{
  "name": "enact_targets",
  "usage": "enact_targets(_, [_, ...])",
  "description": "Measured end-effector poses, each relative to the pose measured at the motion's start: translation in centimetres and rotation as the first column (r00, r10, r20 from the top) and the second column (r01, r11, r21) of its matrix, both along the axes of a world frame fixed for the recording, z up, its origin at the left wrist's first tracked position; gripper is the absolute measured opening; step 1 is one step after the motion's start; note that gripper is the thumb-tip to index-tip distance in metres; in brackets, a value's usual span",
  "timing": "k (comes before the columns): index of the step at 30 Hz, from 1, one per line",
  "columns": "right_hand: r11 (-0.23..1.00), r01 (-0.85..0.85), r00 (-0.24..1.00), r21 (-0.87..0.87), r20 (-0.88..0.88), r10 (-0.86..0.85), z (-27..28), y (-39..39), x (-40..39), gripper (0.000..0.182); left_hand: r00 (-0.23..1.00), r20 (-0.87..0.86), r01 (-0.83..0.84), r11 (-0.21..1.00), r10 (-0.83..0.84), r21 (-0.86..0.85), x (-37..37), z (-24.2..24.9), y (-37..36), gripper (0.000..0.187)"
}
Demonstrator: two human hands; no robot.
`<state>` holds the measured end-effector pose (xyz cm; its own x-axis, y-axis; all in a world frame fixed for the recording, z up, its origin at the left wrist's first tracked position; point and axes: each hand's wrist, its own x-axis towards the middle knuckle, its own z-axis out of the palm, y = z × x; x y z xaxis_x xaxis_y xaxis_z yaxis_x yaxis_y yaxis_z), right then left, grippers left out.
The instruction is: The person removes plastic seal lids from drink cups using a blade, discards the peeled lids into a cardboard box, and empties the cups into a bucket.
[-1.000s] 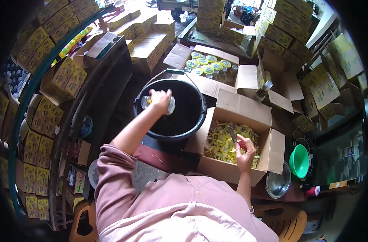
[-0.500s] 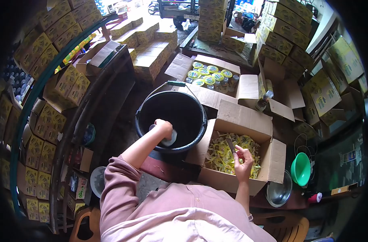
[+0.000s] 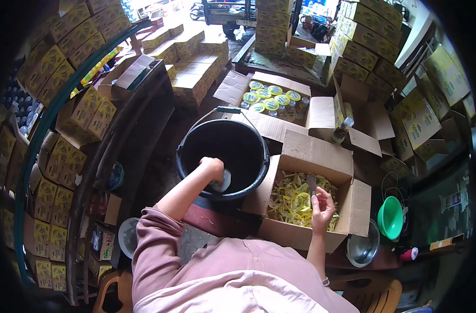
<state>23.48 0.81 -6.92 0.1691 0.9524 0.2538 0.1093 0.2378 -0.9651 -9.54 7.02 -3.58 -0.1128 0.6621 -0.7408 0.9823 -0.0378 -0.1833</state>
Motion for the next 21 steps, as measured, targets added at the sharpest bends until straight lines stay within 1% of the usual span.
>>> enact_targets(1, [1.000,-0.003,1.000,0.008,-0.004,0.003,0.0,0.1,0.1,0.021,1.000,-0.005,0.015,0.983,-0.014,0.184,-0.4,-1.6,0.2,0.052])
enact_targets(2, [1.000,-0.007,1.000,0.014,-0.010,0.007,-0.1,0.0,0.1,0.021,1.000,-0.007,0.022,0.996,-0.021,0.089,-0.6,-1.9,0.2,0.050])
enact_targets(4, [1.000,-0.007,1.000,0.017,-0.024,0.007,-0.1,-0.1,0.0,0.021,0.999,-0.009,0.038,0.994,-0.039,-0.103,-0.1,-0.8,-0.2,0.046])
enact_targets(6, [1.000,0.000,0.999,0.013,-0.036,0.001,0.2,-0.2,-0.2,0.021,0.997,-0.031,0.069,0.992,-0.066,0.107,-0.3,-1.8,-0.3,0.047])
enact_targets(8, [1.000,-0.005,0.997,0.023,-0.074,0.007,0.4,-0.2,-0.2,0.021,0.995,-0.060,0.100,0.945,-0.085,0.310,-0.6,-2.8,-0.3,0.047])
enact_targets(9, [1.000,-0.006,0.995,0.027,-0.096,0.008,0.3,-0.2,-0.4,0.022,0.993,-0.001,0.118,0.992,-0.118,-0.035,0.3,0.1,-0.8,0.046])
enact_targets(10, [1.000,-0.005,0.993,0.023,-0.121,0.008,0.3,-0.2,-0.5,0.022,0.999,0.039,0.037,0.995,-0.033,-0.090,-0.1,-1.7,-0.5,0.044])
enact_targets(12, [1.000,-0.006,0.986,0.014,-0.166,0.009,0.4,-0.2,-0.5,0.023,0.994,0.008,0.111,0.990,-0.112,0.083,0.2,-0.6,-0.9,0.045])
enact_targets(15, [1.000,0.011,0.986,0.001,-0.166,-0.010,0.2,-0.2,-0.4,0.023,0.971,-0.047,0.237,0.968,-0.234,0.080,-0.2,-1.2,-0.8,0.045])
enact_targets(16, [1.000,0.014,0.987,-0.002,-0.160,-0.014,0.2,-0.2,-0.5,0.023,0.999,-0.014,0.045,0.989,-0.047,-0.143,-0.1,-1.5,-0.4,0.048])
enact_targets(17, [1.000,0.016,0.988,-0.006,-0.151,-0.017,0.2,-0.3,-0.4,0.024,0.995,-0.014,0.100,0.993,-0.101,-0.055,-0.1,-1.8,-0.5,0.048])
enact_targets(18, [1.000,0.017,0.990,-0.008,-0.142,-0.018,0.2,-0.3,-0.4,0.024,0.988,-0.021,0.154,0.987,-0.154,0.036,0.2,-0.9,-0.8,0.048])
enact_targets(20, [1.000,0.021,0.987,-0.010,-0.158,-0.022,0.2,-0.1,-0.2,0.024,0.998,0.018,0.066,0.989,-0.064,-0.132,-0.1,-2.6,-0.1,0.047])
enact_targets(21, [1.000,0.025,0.985,-0.014,-0.168,-0.027,0.0,-0.2,-0.2,0.024,0.999,0.031,0.026,0.976,-0.019,-0.218,-0.2,-2.7,0.0,0.047])
